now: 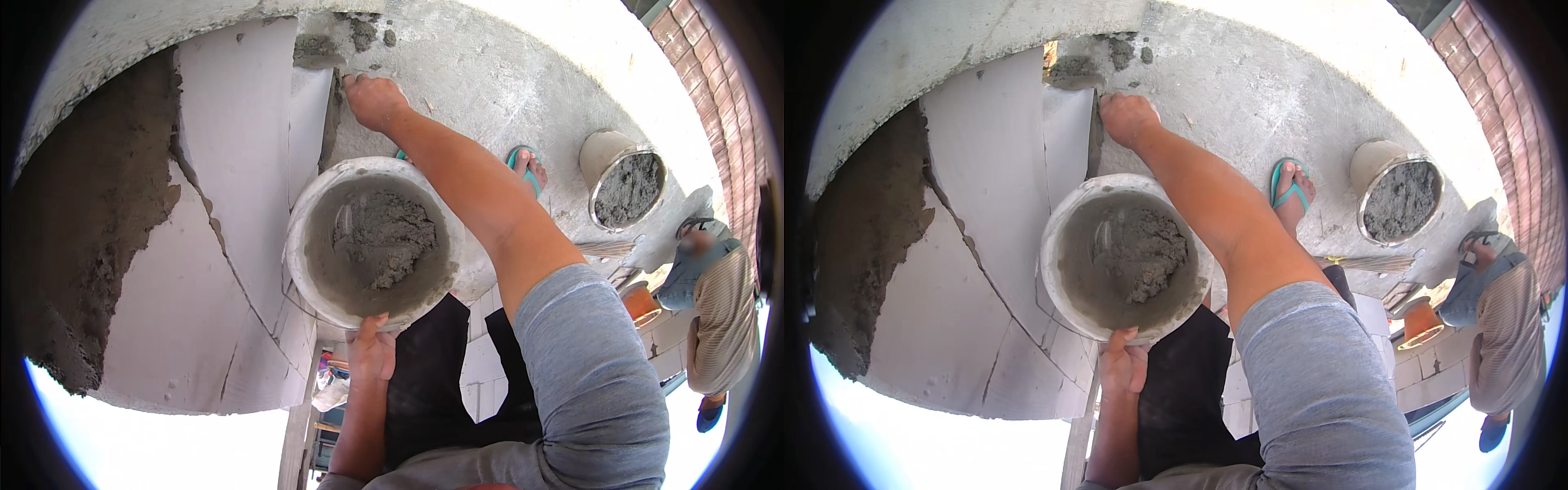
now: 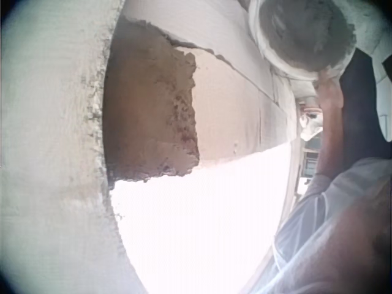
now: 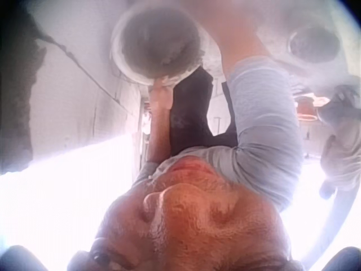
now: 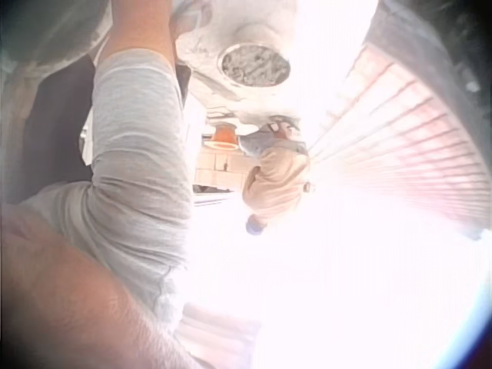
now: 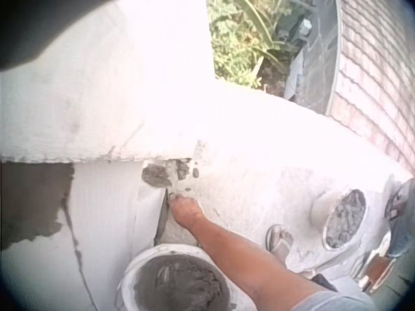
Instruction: The person scoops cement from a bucket with a trowel and applies it to the joints between white blocks on a rooftop. They repeatedly scoop and smooth the cement along the wall edge while another person works nearby.
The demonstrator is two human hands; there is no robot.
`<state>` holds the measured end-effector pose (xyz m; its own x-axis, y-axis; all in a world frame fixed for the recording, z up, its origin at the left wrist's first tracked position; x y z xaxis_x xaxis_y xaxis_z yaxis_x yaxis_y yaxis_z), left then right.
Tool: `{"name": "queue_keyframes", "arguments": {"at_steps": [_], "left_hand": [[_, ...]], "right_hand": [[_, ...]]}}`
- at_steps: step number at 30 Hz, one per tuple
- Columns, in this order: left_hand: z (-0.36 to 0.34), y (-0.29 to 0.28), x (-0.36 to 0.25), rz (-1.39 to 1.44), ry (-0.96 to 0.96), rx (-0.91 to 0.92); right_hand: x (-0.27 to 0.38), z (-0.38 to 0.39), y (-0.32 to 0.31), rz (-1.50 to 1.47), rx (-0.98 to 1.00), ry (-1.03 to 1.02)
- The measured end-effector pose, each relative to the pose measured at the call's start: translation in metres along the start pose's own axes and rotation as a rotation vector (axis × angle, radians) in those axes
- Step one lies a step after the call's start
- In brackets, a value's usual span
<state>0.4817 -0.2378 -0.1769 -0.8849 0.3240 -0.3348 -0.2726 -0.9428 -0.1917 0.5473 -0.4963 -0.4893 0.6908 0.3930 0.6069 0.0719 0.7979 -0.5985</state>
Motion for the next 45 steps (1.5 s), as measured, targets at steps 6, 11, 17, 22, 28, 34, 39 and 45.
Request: {"name": "queue_keyframes", "arguments": {"at_steps": [6, 11, 17, 22, 28, 34, 39, 45], "left_hand": [[-0.001, 0.005, 0.002, 0.031, 0.028, 0.027], [-0.002, -0.006, 0.007, 0.026, -0.030, -0.016], [-0.003, -0.010, 0.003, 0.005, -0.115, -0.047], [-0.001, 0.004, -0.006, -0.003, -0.030, 0.001], [-0.004, 0.012, -0.015, -0.023, -0.035, 0.005], [-0.004, 0.005, -0.008, -0.030, -0.057, -0.002], [-0.006, 0.012, -0.007, -0.111, 0.019, 0.078], [-0.007, 0.005, -0.001, -0.003, -0.079, 0.052]], "right_hand": [[-0.016, 0.015, 0.008, -0.292, -0.033, 0.180], [-0.021, 0.042, -0.007, -0.377, -0.065, 0.152], [-0.047, -0.021, -0.020, -0.393, -0.294, 0.092], [-0.020, -0.063, -0.069, -0.958, 0.442, 0.245], [-0.041, -0.075, -0.043, -1.161, 0.325, 0.491], [-0.056, -0.041, -0.007, -1.122, 0.106, 0.413], [-0.072, 0.010, 0.007, -1.231, 0.026, 0.484], [-0.103, 0.056, -0.037, -0.385, 0.074, 0.143]]}}
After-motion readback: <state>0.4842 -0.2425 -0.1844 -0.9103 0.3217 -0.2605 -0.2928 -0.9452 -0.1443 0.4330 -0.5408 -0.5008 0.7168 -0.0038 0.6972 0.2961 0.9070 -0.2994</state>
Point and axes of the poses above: each hand's wrist, its own z-axis away from the middle knuckle, its own y-axis out of the palm, x = y × z, the point moved 2 cm from there along -z, towards the middle knuckle, and after that the axes turned 2 degrees about y, right-handed, at the moved point
